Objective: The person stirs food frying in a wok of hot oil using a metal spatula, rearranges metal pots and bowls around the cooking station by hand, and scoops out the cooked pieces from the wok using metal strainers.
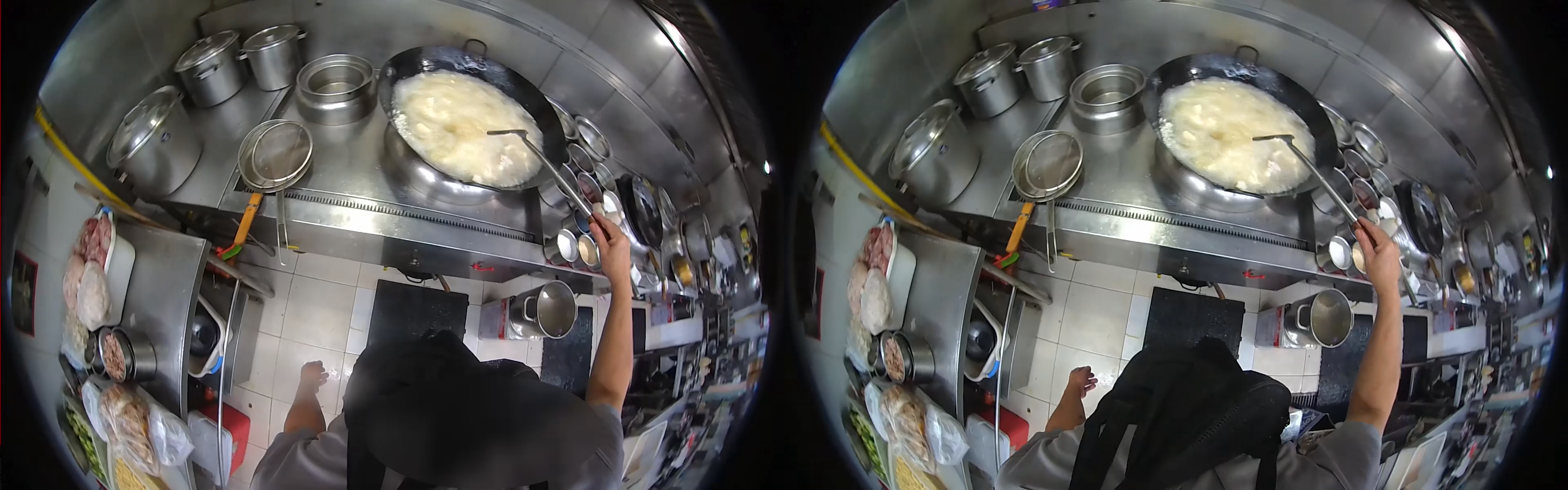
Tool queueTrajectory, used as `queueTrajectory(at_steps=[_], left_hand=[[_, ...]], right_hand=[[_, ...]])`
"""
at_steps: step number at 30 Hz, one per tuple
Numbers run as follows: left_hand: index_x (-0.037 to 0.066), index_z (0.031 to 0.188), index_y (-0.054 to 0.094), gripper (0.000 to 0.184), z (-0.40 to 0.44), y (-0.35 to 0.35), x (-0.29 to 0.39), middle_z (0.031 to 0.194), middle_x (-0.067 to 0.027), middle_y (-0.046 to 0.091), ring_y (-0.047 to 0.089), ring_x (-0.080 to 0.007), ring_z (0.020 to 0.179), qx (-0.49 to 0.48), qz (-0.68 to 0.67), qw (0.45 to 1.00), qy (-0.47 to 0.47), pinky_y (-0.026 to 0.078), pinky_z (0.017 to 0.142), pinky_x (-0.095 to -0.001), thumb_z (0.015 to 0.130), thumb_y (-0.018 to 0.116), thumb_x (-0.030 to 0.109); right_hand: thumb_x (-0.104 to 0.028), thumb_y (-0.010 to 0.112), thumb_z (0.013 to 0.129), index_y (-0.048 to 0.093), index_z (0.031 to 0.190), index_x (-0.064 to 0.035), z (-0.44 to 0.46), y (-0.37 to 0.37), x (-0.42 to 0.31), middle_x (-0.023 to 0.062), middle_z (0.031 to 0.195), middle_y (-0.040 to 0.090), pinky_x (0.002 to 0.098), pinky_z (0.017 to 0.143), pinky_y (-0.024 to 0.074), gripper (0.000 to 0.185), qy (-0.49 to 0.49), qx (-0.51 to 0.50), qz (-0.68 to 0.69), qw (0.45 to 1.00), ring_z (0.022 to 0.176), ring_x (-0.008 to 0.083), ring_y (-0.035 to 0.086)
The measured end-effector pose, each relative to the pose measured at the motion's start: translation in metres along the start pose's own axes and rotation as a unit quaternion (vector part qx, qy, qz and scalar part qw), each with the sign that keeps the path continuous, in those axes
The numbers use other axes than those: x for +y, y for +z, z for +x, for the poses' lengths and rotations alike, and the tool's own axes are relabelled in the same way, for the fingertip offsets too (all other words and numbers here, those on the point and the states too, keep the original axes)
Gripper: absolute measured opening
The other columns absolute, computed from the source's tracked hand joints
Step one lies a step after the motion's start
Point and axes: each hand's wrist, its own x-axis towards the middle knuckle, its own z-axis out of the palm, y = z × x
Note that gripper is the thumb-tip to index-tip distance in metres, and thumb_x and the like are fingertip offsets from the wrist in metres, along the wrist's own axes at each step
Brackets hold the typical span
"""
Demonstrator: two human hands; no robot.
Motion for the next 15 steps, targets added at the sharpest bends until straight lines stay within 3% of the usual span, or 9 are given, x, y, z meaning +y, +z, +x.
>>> queueTrajectory(at_steps=[4, 6, 10, 11, 13, 14, 15], left_hand=[[0.013, 0.107, 0.054, 0.019, -0.015, 0.0, 0.011, 0.091, -0.0053, 0.06, 0.064, -0.0215, 0.075, -0.017, 0.009, 1.0, -0.003, 0.052, 0.065, -0.0373, 0.091, 0.057, 0.023], [0.012, 0.108, 0.055, 0.021, -0.017, 0.004, 0.02, 0.09, -0.0051, 0.06, 0.064, -0.0213, 0.075, 0.003, 0.016, 1.0, -0.001, 0.052, 0.066, -0.037, 0.091, 0.057, 0.023], [0.012, 0.112, 0.055, 0.025, -0.028, 0.016, 0.031, 0.089, -0.0048, 0.06, 0.064, -0.0208, 0.075, 0.017, 0.009, 0.999, 0.046, 0.052, 0.066, -0.0359, 0.091, 0.057, 0.023], [0.012, 0.115, 0.054, 0.027, -0.035, 0.022, 0.032, 0.091, -0.0051, 0.06, 0.065, -0.0215, 0.076, 0.028, 0.012, 0.998, 0.053, 0.052, 0.067, -0.0363, 0.091, 0.057, 0.024], [0.015, 0.095, 0.056, 0.006, -0.055, 0.038, 0.03, 0.083, -0.0028, 0.059, 0.064, -0.0207, 0.07, 0.055, 0.017, 0.997, 0.056, 0.05, 0.06, -0.0352, 0.091, 0.055, 0.02], [0.016, 0.085, 0.057, 0.008, -0.064, 0.045, 0.027, 0.078, -0.0017, 0.058, 0.064, -0.0203, 0.068, 0.069, 0.018, 0.996, 0.055, 0.049, 0.057, -0.0347, 0.092, 0.054, 0.018], [0.016, 0.085, 0.057, 0.008, -0.07, 0.049, 0.024, 0.079, -0.0021, 0.058, 0.065, -0.0205, 0.069, 0.07, 0.04, 0.995, 0.058, 0.05, 0.058, -0.0357, 0.092, 0.054, 0.018]], right_hand=[[-0.016, 0.065, 0.096, 0.065, 0.12, 0.0039, -0.042, 0.009, 0.033, 0.0141, 0.107, 0.073, 0.0291, 0.084, 0.0523, 0.031, 0.051, 0.057, 0.086, 0.993, 0.096, 0.0175, 0.069], [-0.017, 0.065, 0.096, 0.066, 0.121, 0.0007, -0.06, 0.013, 0.046, 0.0084, 0.097, 0.072, 0.0267, 0.074, 0.0492, 0.03, 0.076, 0.077, 0.077, 0.991, 0.081, 0.0117, 0.062], [-0.02, 0.063, 0.098, 0.065, 0.122, 0.0012, -0.101, 0.035, 0.072, 0.0036, 0.09, 0.069, 0.0224, 0.066, 0.0447, 0.031, 0.087, 0.166, 0.137, 0.973, 0.074, 0.0064, 0.054], [-0.02, 0.062, 0.099, 0.064, 0.122, 0.0011, -0.116, 0.044, 0.083, 0.0026, 0.089, 0.067, 0.0216, 0.064, 0.0432, 0.032, 0.128, 0.175, 0.184, 0.959, 0.073, 0.0055, 0.053], [-0.021, 0.06, 0.101, 0.062, 0.125, 0.0003, -0.146, 0.059, 0.091, 0.0013, 0.09, 0.066, 0.0207, 0.06, 0.0405, 0.033, 0.18, 0.203, 0.25, 0.929, 0.07, 0.0043, 0.051], [-0.022, 0.059, 0.101, 0.061, 0.126, -0.0005, -0.161, 0.066, 0.091, 0.0011, 0.092, 0.066, 0.0205, 0.058, 0.0394, 0.033, 0.196, 0.222, 0.268, 0.917, 0.069, 0.004, 0.05], [-0.022, 0.059, 0.102, 0.06, 0.128, -0.0008, -0.179, 0.08, 0.102, 0.0012, 0.094, 0.066, 0.0207, 0.058, 0.0394, 0.034, 0.204, 0.236, 0.296, 0.903, 0.069, 0.0041, 0.05]])
